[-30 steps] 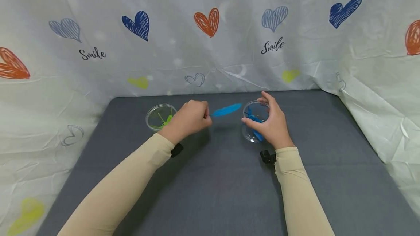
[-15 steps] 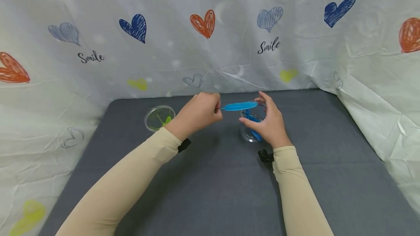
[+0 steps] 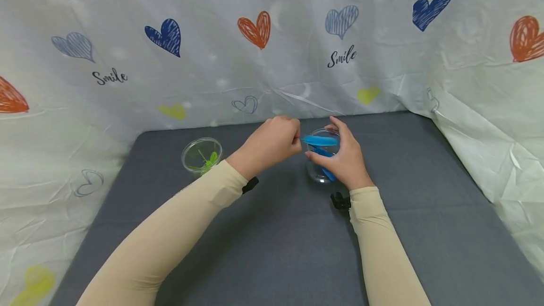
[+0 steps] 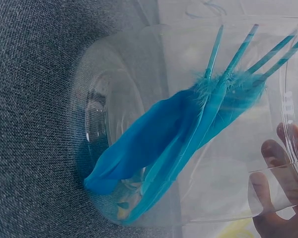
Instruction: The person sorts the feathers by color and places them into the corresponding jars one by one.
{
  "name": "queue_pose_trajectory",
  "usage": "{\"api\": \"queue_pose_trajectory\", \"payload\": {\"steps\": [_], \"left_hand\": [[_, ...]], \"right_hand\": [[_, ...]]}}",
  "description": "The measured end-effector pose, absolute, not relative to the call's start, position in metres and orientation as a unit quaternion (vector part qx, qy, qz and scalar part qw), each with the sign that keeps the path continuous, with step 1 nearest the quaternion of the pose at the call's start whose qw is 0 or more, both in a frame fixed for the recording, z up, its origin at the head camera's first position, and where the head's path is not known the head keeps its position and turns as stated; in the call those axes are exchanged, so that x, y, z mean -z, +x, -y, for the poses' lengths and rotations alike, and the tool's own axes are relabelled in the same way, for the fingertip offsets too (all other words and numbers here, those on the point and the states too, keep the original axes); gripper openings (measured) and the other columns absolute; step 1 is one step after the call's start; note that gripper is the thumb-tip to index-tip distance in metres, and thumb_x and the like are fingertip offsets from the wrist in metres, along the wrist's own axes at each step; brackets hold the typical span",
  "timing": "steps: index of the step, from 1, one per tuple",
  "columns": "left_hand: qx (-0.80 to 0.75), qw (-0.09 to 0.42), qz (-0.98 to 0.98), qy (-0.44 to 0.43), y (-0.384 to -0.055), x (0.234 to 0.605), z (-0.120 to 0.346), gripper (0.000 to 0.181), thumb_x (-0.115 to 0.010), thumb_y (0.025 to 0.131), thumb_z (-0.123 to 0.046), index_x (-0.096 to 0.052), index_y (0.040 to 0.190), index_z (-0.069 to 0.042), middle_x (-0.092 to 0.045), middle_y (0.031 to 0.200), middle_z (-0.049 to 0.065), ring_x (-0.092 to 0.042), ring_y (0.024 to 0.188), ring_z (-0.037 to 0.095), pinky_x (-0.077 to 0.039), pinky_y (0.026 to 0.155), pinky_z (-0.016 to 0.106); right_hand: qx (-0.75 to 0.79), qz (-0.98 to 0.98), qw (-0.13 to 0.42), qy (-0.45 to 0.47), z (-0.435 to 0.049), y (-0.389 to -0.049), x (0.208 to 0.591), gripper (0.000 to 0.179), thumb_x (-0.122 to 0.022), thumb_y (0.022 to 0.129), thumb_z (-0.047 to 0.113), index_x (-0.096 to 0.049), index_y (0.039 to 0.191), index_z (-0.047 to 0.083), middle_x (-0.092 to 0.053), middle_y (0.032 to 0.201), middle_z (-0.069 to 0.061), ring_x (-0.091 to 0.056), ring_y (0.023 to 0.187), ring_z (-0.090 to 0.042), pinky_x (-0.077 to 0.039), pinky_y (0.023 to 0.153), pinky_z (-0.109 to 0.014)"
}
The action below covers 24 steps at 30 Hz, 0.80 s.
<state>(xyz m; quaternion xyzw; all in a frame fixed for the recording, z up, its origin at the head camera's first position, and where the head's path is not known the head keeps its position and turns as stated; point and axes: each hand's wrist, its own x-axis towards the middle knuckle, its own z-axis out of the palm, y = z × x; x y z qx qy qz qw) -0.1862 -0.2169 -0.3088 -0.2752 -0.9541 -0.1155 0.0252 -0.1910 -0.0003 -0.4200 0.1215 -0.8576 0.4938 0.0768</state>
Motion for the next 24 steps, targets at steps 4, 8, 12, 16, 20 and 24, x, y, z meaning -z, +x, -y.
{"api": "queue_pose_trajectory", "payload": {"steps": [4, 8, 12, 16, 20, 24], "left_hand": [[0.114, 0.030, 0.949, -0.294, -0.187, 0.307, 0.207, 0.019, -0.059, 0.099, -0.002, -0.065, 0.082, -0.010, -0.057, 0.076, 0.004, -0.052, 0.061, 0.016, -0.040, 0.058, 0.027], [0.105, 0.023, 0.947, -0.302, -0.190, 0.305, 0.196, 0.020, -0.059, 0.101, -0.003, -0.066, 0.084, -0.009, -0.058, 0.078, 0.005, -0.053, 0.063, 0.016, -0.040, 0.058, 0.026], [0.103, 0.013, 0.947, -0.303, -0.193, 0.303, 0.187, 0.018, -0.060, 0.102, -0.005, -0.066, 0.086, -0.010, -0.059, 0.080, 0.004, -0.054, 0.065, 0.016, -0.041, 0.059, 0.025], [0.097, 0.008, 0.946, -0.309, -0.195, 0.303, 0.179, 0.018, -0.060, 0.102, -0.004, -0.067, 0.086, -0.009, -0.059, 0.079, 0.005, -0.052, 0.062, 0.015, -0.038, 0.057, 0.025], [0.091, 0.000, 0.945, -0.313, -0.197, 0.304, 0.172, 0.017, -0.058, 0.102, -0.004, -0.068, 0.088, -0.008, -0.058, 0.079, 0.006, -0.049, 0.060, 0.015, -0.035, 0.056, 0.026], [0.080, -0.003, 0.948, -0.309, -0.198, 0.307, 0.167, 0.019, -0.059, 0.101, -0.004, -0.064, 0.084, -0.011, -0.054, 0.076, 0.003, -0.045, 0.060, 0.014, -0.034, 0.056, 0.026]], "right_hand": [[-0.492, 0.858, 0.077, 0.125, 0.000, -0.192, 0.419, 0.107, -0.092, 0.085, 0.049, -0.033, 0.170, 0.022, -0.056, 0.159, -0.007, -0.055, 0.145, -0.031, -0.047, 0.121, -0.057], [-0.491, 0.858, 0.075, 0.128, -0.001, -0.192, 0.420, 0.104, -0.091, 0.087, 0.044, -0.032, 0.170, 0.022, -0.055, 0.159, -0.007, -0.053, 0.148, -0.030, -0.044, 0.122, -0.057], [-0.491, 0.859, 0.071, 0.129, -0.001, -0.193, 0.419, 0.103, -0.090, 0.088, 0.044, -0.032, 0.170, 0.022, -0.054, 0.160, -0.008, -0.051, 0.150, -0.030, -0.043, 0.123, -0.058], [-0.494, 0.858, 0.065, 0.125, -0.001, -0.193, 0.419, 0.103, -0.090, 0.088, 0.044, -0.032, 0.170, 0.022, -0.052, 0.161, -0.009, -0.050, 0.150, -0.031, -0.043, 0.123, -0.058], [-0.495, 0.857, 0.065, 0.125, -0.002, -0.192, 0.420, 0.104, -0.091, 0.087, 0.041, -0.032, 0.170, 0.022, -0.052, 0.162, -0.010, -0.050, 0.150, -0.032, -0.043, 0.123, -0.058], [-0.498, 0.855, 0.065, 0.129, -0.002, -0.191, 0.420, 0.103, -0.091, 0.088, 0.040, -0.032, 0.170, 0.021, -0.052, 0.161, -0.009, -0.050, 0.150, -0.032, -0.043, 0.123, -0.057]]}}
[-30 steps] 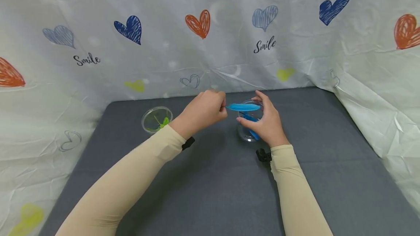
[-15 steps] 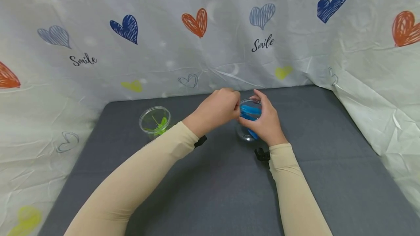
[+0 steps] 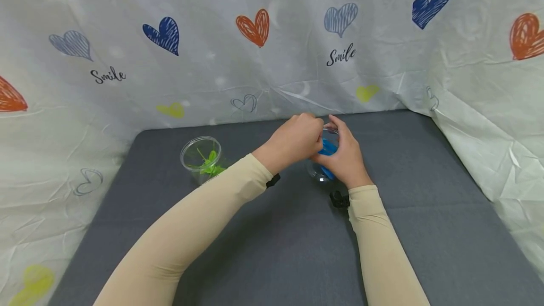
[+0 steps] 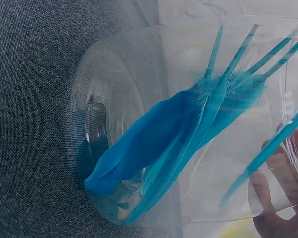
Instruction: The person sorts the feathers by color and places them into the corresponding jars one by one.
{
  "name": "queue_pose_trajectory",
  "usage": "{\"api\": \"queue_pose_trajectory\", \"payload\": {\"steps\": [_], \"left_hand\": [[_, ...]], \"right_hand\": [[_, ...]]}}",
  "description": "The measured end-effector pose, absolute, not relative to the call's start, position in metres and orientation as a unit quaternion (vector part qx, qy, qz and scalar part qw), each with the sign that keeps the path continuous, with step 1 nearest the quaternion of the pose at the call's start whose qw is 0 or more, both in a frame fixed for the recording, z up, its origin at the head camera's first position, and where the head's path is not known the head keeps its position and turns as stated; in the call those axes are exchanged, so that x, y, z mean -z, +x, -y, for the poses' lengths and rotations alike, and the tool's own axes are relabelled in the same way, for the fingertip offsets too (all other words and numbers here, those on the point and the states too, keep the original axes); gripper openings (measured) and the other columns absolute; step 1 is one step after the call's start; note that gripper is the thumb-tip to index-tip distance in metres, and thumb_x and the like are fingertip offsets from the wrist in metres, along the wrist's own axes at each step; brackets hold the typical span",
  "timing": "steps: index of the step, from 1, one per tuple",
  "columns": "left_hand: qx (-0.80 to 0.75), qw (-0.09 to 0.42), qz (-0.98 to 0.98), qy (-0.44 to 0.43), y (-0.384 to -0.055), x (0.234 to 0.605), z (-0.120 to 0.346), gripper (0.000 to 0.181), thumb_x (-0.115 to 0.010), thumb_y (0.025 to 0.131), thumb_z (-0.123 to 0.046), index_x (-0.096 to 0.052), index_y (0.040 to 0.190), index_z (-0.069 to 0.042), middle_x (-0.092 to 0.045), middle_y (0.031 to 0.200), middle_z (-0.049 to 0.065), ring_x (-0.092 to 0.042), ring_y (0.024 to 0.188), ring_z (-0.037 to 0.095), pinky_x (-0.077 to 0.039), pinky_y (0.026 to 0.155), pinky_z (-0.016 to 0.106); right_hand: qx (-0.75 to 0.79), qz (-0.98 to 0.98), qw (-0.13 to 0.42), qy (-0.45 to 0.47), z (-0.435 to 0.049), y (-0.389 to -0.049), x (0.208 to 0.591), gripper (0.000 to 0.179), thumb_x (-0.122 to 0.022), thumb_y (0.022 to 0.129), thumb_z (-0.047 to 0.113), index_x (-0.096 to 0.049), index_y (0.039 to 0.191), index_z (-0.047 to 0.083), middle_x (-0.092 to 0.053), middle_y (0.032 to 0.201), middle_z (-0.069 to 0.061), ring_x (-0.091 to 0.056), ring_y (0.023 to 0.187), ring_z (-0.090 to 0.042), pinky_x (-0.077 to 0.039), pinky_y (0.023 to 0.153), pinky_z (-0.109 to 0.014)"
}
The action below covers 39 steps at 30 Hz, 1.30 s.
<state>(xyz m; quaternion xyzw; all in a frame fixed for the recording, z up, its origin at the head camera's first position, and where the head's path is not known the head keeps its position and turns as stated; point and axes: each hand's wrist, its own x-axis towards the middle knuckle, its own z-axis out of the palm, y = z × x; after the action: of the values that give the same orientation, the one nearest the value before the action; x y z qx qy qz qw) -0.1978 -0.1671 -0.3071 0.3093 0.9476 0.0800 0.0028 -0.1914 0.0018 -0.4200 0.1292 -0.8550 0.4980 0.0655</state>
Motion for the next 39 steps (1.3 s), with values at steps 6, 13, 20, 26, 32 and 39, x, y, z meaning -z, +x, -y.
{"api": "queue_pose_trajectory", "payload": {"steps": [6, 13, 20, 26, 32, 39], "left_hand": [[-0.086, 0.008, -0.947, 0.308, -0.197, 0.312, 0.165, 0.045, -0.056, 0.100, -0.001, -0.041, 0.061, -0.018, -0.035, 0.065, -0.001, -0.026, 0.054, 0.011, -0.024, 0.055, 0.025], [-0.125, 0.001, -0.948, 0.294, -0.189, 0.315, 0.174, 0.022, -0.060, 0.105, -0.013, -0.068, 0.084, -0.009, -0.061, 0.085, 0.005, -0.054, 0.067, 0.016, -0.046, 0.061, 0.025], [-0.173, -0.037, -0.955, 0.240, -0.172, 0.327, 0.199, 0.028, -0.066, 0.107, -0.028, -0.076, 0.123, -0.007, -0.072, 0.113, 0.006, -0.069, 0.089, 0.016, -0.061, 0.082, 0.032], [-0.217, -0.083, -0.950, 0.210, -0.154, 0.344, 0.221, 0.024, -0.069, 0.105, -0.029, -0.076, 0.117, -0.009, -0.073, 0.109, 0.005, -0.071, 0.095, 0.018, -0.062, 0.085, 0.035], [-0.276, -0.148, -0.936, 0.159, -0.141, 0.359, 0.246, 0.017, -0.071, 0.102, -0.022, -0.077, 0.111, -0.009, -0.074, 0.102, 0.006, -0.068, 0.087, 0.017, -0.060, 0.079, 0.032], [-0.278, -0.216, -0.925, 0.142, -0.127, 0.368, 0.277, 0.018, -0.072, 0.101, -0.022, -0.076, 0.114, -0.009, -0.072, 0.102, 0.005, -0.067, 0.087, 0.017, -0.060, 0.078, 0.034]], "right_hand": [[-0.502, 0.849, 0.072, 0.151, 0.004, -0.194, 0.421, 0.099, -0.088, 0.090, 0.033, -0.031, 0.170, 0.019, -0.050, 0.162, -0.012, -0.050, 0.151, -0.031, -0.044, 0.124, -0.053], [-0.499, 0.850, 0.070, 0.156, 0.007, -0.196, 0.424, 0.097, -0.086, 0.091, 0.033, -0.032, 0.170, 0.018, -0.053, 0.160, -0.010, -0.051, 0.150, -0.031, -0.044, 0.123, -0.057], [-0.501, 0.849, 0.067, 0.156, -0.002, -0.199, 0.430, 0.103, -0.089, 0.090, 0.044, -0.030, 0.171, 0.020, -0.053, 0.161, -0.006, -0.049, 0.152, -0.030, -0.041, 0.126, -0.056], [-0.504, 0.848, 0.065, 0.152, -0.016, -0.202, 0.434, 0.115, -0.093, 0.084, 0.051, -0.026, 0.172, 0.021, -0.048, 0.166, -0.007, -0.044, 0.156, -0.029, -0.039, 0.128, -0.055], [-0.502, 0.850, 0.056, 0.151, -0.030, -0.207, 0.440, 0.118, -0.092, 0.085, 0.051, -0.020, 0.174, 0.020, -0.040, 0.172, -0.007, -0.038, 0.160, -0.032, -0.036, 0.130, -0.054], [-0.492, 0.858, 0.051, 0.140, -0.065, -0.201, 0.438, 0.116, -0.083, 0.094, 0.053, -0.009, 0.176, 0.019, -0.025, 0.180, -0.010, -0.026, 0.166, -0.037, -0.027, 0.132, -0.062]]}}
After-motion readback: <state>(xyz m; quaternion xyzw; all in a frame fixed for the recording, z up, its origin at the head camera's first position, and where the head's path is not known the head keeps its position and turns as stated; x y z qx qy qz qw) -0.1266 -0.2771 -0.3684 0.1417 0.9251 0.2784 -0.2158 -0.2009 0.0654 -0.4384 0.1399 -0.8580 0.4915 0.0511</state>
